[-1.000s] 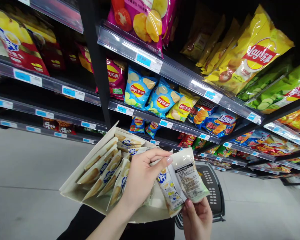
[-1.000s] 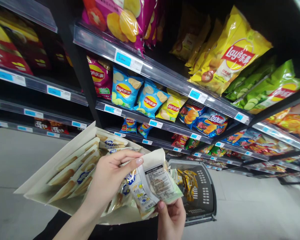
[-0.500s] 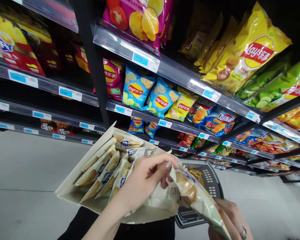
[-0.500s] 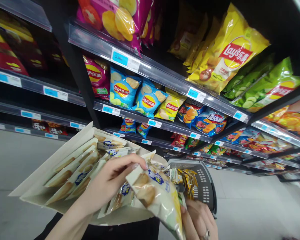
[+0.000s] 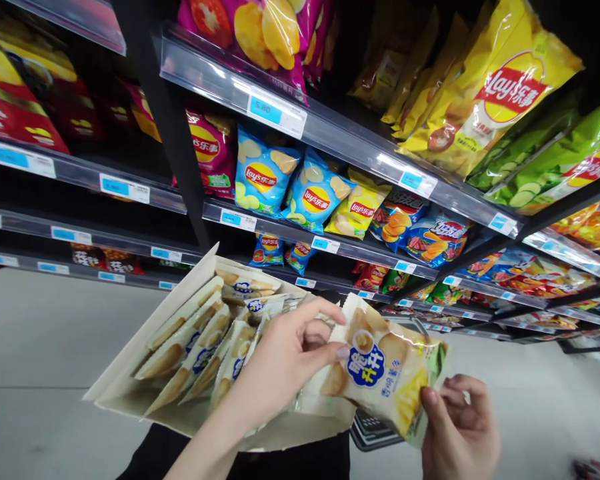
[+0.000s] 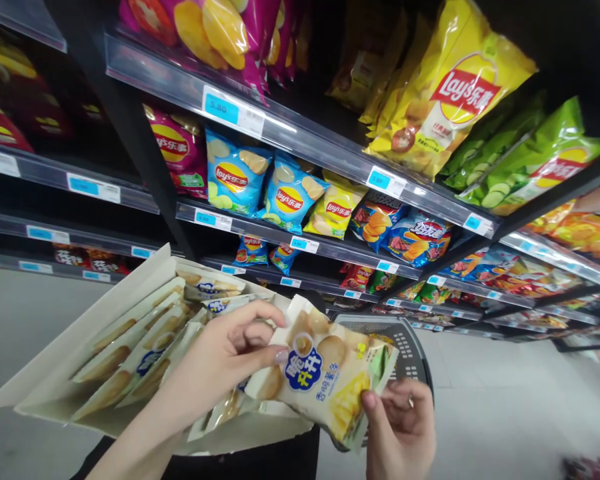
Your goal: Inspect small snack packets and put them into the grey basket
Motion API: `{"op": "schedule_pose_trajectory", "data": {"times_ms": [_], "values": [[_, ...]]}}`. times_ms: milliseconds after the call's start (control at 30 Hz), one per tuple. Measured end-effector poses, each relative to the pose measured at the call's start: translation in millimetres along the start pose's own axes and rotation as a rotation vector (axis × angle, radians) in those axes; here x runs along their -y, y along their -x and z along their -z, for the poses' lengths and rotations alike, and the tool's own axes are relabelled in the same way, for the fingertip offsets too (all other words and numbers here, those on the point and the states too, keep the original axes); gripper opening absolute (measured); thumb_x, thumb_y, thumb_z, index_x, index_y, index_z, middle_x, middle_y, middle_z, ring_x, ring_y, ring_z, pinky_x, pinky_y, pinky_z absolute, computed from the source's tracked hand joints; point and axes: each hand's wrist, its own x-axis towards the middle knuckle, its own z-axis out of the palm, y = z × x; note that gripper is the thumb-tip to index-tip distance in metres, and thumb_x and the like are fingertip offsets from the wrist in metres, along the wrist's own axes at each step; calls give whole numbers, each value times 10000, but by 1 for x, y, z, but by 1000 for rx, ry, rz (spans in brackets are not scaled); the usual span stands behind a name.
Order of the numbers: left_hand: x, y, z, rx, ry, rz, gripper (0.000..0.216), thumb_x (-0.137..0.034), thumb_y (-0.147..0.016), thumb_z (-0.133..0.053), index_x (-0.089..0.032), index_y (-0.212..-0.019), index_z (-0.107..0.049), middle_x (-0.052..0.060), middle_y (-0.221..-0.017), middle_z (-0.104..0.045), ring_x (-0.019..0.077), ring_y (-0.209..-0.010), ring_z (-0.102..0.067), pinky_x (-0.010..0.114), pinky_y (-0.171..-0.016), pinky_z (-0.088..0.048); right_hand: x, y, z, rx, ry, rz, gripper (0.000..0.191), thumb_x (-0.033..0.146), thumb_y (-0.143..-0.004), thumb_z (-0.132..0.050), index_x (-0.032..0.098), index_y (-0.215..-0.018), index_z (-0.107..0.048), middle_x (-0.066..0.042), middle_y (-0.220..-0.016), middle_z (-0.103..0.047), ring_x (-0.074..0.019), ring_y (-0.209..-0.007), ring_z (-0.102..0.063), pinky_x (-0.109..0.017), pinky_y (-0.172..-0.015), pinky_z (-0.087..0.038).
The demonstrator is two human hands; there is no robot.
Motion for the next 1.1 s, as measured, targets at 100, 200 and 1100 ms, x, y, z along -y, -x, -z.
{"op": "schedule_pose_trajectory", "data": {"times_ms": [100,200,1100], "values": [[0,-1,-2,-32,50,25,287,-201,-722,-666,-197,-1004,-613,-90,-474,-534,81,-432,-406,179,-442,-283,-5,-1,3,2,-80,-161,476,203,-555,-871,202,-965,-630,24,-582,-690,-130,-465,-637,-235,-499,-550],[-1,-1,-2,-41,41,32,157,-229,-729,-672,-171,-874,-680,-49,-519,-607,100,-476,-485,194,-488,-350,-6,0,0,-28,-87,-231,406,233,-514,-887,153,-855,-682,-24,-589,-707,-152,-478,-654,-238,-490,-553],[-2,10,4,52,-170,-745,273,-16,-759,-519,-187,-818,-723,41,-883,-768,170,-756,-715,285,-744,-552,15,-7,12,252,92,461,234,351,-863,-602,202,-745,-740,-85,-781,-675,-217,-749,-661,-323,-629,-541]]}}
